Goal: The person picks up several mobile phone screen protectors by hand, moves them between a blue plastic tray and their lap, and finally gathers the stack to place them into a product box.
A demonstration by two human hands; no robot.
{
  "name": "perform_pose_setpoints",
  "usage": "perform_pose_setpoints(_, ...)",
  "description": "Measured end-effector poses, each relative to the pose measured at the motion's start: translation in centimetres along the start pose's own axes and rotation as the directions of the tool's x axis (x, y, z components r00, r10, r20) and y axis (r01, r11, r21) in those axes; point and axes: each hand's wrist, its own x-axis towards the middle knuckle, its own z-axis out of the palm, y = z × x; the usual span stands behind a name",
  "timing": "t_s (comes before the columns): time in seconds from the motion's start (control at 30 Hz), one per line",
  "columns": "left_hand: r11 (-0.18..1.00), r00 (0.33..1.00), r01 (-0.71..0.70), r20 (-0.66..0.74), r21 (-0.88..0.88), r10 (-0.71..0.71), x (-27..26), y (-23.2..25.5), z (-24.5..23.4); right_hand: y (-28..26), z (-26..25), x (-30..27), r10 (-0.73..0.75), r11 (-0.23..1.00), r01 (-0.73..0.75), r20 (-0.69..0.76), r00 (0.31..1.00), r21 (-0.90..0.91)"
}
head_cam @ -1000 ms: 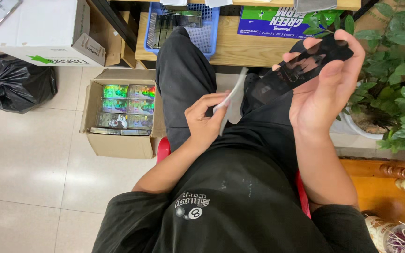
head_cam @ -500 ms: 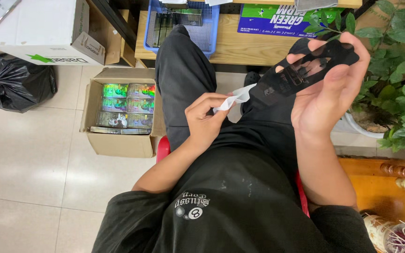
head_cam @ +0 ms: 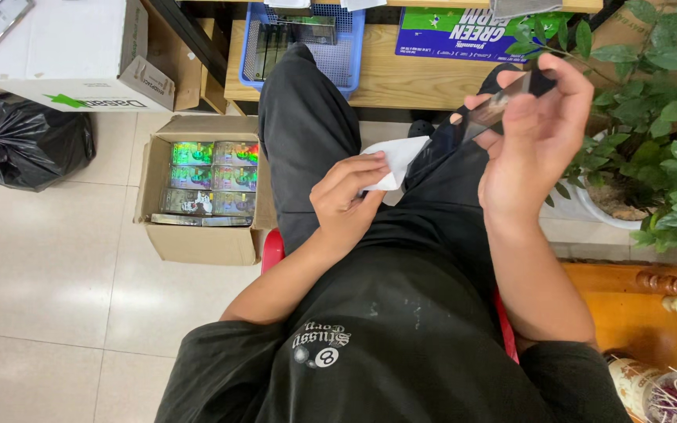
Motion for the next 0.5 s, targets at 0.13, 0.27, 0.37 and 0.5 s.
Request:
perform_pose_setpoints(0.13,1.000,1.000,0.008,0.023,0.015,-0.009,0.2,0.1,0.2,0.8,0.8,-0.7,-0.181,0.958,0.198,0.098,0.979,-0.207)
perform_pose_setpoints(0.27,0.999,0.999,0.039,0.015,0.028,-0.039,0.7,0.8,0.6,1.4,1.7,-2.2,-0.207,0.950,0.252,0.235,0.950,-0.183)
perform_pose_setpoints(0.37,0.991,0.989,0.112,-0.085,-0.075,-0.118,1.3,0.0,1.1,1.8,2.1,-1.0,-0.396,0.759,0.548,0.417,0.818,-0.352)
perform_pose_setpoints(0.5,0.966,0.962,0.239,-0.110,-0.096,-0.249,1.6,-1.3,0.9,3.1,2.3,-1.1,-0.405,0.634,0.656,0.548,0.732,-0.408)
